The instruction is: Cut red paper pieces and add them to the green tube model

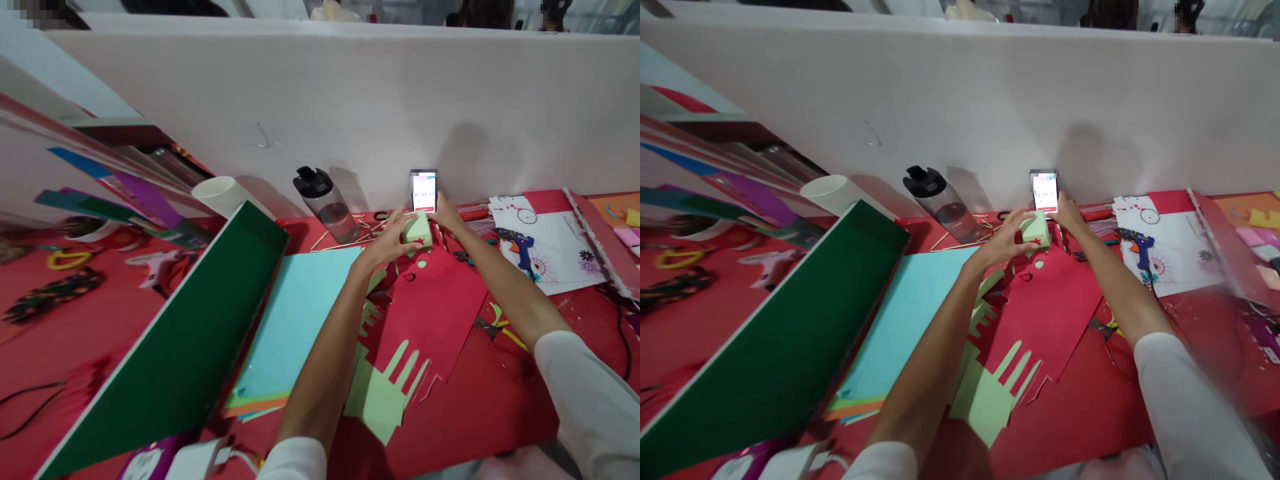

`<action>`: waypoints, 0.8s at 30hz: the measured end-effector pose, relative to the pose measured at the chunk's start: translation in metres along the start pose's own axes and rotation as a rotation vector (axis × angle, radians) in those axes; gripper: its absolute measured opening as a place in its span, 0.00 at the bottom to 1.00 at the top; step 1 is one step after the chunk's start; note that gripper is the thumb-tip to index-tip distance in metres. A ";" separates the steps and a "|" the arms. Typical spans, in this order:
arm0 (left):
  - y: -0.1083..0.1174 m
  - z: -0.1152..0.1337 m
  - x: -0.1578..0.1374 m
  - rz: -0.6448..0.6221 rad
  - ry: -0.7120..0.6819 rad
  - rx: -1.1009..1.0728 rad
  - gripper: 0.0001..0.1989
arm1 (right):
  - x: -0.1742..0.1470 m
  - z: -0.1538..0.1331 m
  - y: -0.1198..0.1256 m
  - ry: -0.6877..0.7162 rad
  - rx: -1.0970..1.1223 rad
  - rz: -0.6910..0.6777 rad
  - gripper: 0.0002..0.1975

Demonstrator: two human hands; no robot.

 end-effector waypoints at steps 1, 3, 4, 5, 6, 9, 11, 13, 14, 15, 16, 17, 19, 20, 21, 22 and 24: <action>0.004 0.006 -0.004 -0.004 0.005 0.018 0.41 | 0.000 0.000 0.005 -0.017 -0.003 0.018 0.33; 0.018 0.022 -0.016 0.009 0.014 0.060 0.39 | -0.004 0.000 0.022 -0.044 0.007 0.068 0.32; 0.027 0.032 -0.023 0.015 0.003 0.099 0.36 | -0.008 0.000 0.034 -0.053 0.033 0.113 0.30; 0.035 0.043 -0.031 0.017 0.000 0.148 0.32 | -0.014 -0.001 0.049 -0.056 0.059 0.161 0.28; 0.043 0.054 -0.040 0.004 0.005 0.206 0.27 | -0.023 -0.003 0.065 -0.059 0.071 0.195 0.25; 0.053 0.071 -0.064 -0.134 0.133 0.378 0.12 | -0.068 -0.012 0.109 -0.023 0.061 0.101 0.14; 0.052 0.072 -0.076 -0.224 0.227 0.458 0.07 | -0.113 -0.020 0.130 0.043 0.025 -0.092 0.07; 0.046 0.067 -0.083 -0.252 0.270 0.486 0.05 | -0.167 -0.024 0.139 0.088 -0.058 -0.389 0.06; 0.043 0.063 -0.084 -0.246 0.274 0.477 0.05 | -0.194 -0.023 0.142 0.086 -0.126 -0.511 0.06; 0.040 0.059 -0.084 -0.227 0.270 0.458 0.05 | -0.220 -0.018 0.143 0.064 -0.208 -0.615 0.07; 0.037 0.055 -0.085 -0.216 0.265 0.437 0.05 | -0.242 -0.014 0.145 0.048 -0.273 -0.664 0.06; 0.034 0.051 -0.085 -0.207 0.256 0.419 0.06 | -0.261 -0.010 0.146 0.040 -0.307 -0.681 0.07; 0.030 0.045 -0.085 -0.198 0.224 0.376 0.07 | -0.288 -0.005 0.146 0.050 -0.360 -0.650 0.15; 0.028 0.044 -0.085 -0.194 0.201 0.345 0.08 | -0.298 -0.003 0.147 0.033 -0.388 -0.625 0.20; 0.026 0.044 -0.084 -0.187 0.178 0.311 0.08 | -0.305 -0.001 0.148 0.013 -0.411 -0.610 0.26; 0.024 0.044 -0.084 -0.181 0.158 0.281 0.09 | -0.311 -0.001 0.149 -0.018 -0.433 -0.604 0.31; 0.018 0.046 -0.082 -0.182 0.136 0.252 0.10 | -0.319 -0.001 0.152 -0.071 -0.449 -0.608 0.36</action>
Point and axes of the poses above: each hand's wrist, its own x-axis towards the middle knuckle, its own y-axis out of the back of the hand, z = x × y, the point moved 5 cm from there along x, towards the middle knuckle, and after that the axes turned 12 degrees about z, right-handed, at the moved point
